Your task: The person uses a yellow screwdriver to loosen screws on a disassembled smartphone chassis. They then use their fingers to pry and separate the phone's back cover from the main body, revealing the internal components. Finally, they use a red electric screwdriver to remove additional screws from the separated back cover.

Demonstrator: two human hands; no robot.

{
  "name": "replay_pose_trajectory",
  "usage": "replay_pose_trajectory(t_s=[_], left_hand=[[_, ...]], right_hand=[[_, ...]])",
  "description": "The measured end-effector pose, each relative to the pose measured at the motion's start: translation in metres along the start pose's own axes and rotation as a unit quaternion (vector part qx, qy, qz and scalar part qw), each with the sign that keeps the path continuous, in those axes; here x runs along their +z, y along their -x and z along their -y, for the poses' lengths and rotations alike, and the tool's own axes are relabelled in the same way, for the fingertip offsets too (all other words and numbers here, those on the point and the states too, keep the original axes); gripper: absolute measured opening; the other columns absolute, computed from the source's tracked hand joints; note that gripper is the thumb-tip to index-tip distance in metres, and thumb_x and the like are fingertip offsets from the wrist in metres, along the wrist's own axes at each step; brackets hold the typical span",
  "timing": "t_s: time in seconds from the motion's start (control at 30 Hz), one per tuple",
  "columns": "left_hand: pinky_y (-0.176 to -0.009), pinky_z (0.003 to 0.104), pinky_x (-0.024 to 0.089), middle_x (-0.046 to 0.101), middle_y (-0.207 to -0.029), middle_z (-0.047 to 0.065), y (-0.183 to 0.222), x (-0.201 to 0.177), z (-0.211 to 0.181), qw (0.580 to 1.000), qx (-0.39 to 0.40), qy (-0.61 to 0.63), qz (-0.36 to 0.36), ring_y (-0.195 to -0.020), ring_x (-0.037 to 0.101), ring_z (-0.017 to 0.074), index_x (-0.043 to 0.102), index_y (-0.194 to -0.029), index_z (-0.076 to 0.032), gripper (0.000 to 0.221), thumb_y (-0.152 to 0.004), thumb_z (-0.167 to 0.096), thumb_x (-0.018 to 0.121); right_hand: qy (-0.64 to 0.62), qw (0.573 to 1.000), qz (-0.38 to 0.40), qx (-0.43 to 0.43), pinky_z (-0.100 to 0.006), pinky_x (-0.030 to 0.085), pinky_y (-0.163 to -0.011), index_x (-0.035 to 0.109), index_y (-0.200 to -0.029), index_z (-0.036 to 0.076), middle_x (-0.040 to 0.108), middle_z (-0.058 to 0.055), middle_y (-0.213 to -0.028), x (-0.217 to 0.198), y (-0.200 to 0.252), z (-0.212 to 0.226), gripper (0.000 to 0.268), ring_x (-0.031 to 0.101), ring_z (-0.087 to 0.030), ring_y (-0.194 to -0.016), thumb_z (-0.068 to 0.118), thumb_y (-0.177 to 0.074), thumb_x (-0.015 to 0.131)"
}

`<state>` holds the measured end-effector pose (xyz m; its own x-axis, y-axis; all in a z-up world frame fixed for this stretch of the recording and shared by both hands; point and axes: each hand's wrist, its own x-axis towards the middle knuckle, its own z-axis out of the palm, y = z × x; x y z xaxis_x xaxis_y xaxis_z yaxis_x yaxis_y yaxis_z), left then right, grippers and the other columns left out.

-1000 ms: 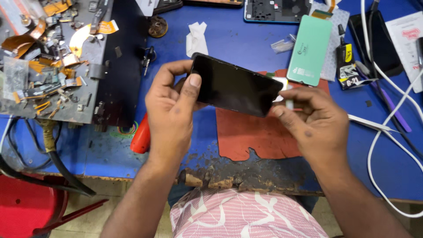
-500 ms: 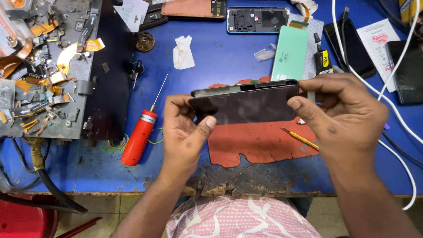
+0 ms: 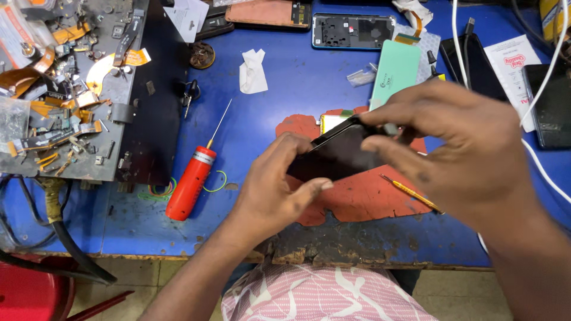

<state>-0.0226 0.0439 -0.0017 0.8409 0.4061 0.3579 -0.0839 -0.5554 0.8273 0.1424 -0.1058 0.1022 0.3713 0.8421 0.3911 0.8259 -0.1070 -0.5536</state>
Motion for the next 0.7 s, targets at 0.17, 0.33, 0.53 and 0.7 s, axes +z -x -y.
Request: replay_pose_trajectory(t_s=[0.17, 0.33, 0.53, 0.7], left_hand=[[-0.087, 0.035, 0.057, 0.062, -0.115, 0.013, -0.006, 0.014, -0.015, 0.996, 0.055, 0.035, -0.059, -0.101, 0.069, 0.0271, 0.056, -0.119, -0.001, 0.05, -0.083, -0.012, 0.089], [-0.079, 0.028, 0.062, 0.059, -0.128, 0.015, -0.006, 0.025, -0.014, 0.992, 0.07, 0.076, -0.068, -0.1, 0.073, 0.0214, 0.056, -0.118, 0.0, 0.032, -0.093, 0.01, 0.072], [-0.078, 0.026, 0.062, 0.056, -0.128, 0.014, -0.004, 0.026, -0.006, 0.987, 0.06, 0.129, -0.068, -0.097, 0.07, 0.0155, 0.053, -0.115, 0.002, 0.029, -0.095, 0.017, 0.067], [-0.079, 0.022, 0.065, 0.054, -0.129, 0.014, -0.004, 0.026, -0.004, 0.987, 0.064, 0.133, -0.059, -0.101, 0.07, 0.0127, 0.051, -0.116, 0.003, 0.027, -0.098, 0.016, 0.067]], right_hand=[[0.034, 0.997, 0.017, -0.073, -0.027, 0.058, -0.069, 0.075, -0.107, 0.005, 0.073, -0.01, -0.102, 0.009, -0.002, 0.008, 0.032, 0.072, -0.017, -0.083, 0.01, -0.078, 0.087], [0.031, 0.999, 0.009, -0.024, -0.026, 0.06, -0.071, 0.075, -0.107, 0.004, 0.073, -0.011, -0.102, -0.006, 0.006, 0.002, 0.022, 0.072, -0.017, -0.081, -0.002, -0.086, 0.079], [-0.057, 0.994, -0.064, 0.06, -0.024, 0.06, -0.08, 0.066, -0.102, -0.002, 0.07, -0.01, -0.096, -0.008, 0.029, 0.001, 0.018, 0.072, -0.014, -0.086, -0.003, -0.088, 0.076], [0.066, 0.997, -0.045, -0.004, -0.027, 0.055, -0.063, 0.073, -0.095, -0.003, 0.073, -0.013, -0.085, -0.004, 0.032, 0.008, 0.016, 0.072, -0.019, -0.075, -0.006, -0.082, 0.081]])
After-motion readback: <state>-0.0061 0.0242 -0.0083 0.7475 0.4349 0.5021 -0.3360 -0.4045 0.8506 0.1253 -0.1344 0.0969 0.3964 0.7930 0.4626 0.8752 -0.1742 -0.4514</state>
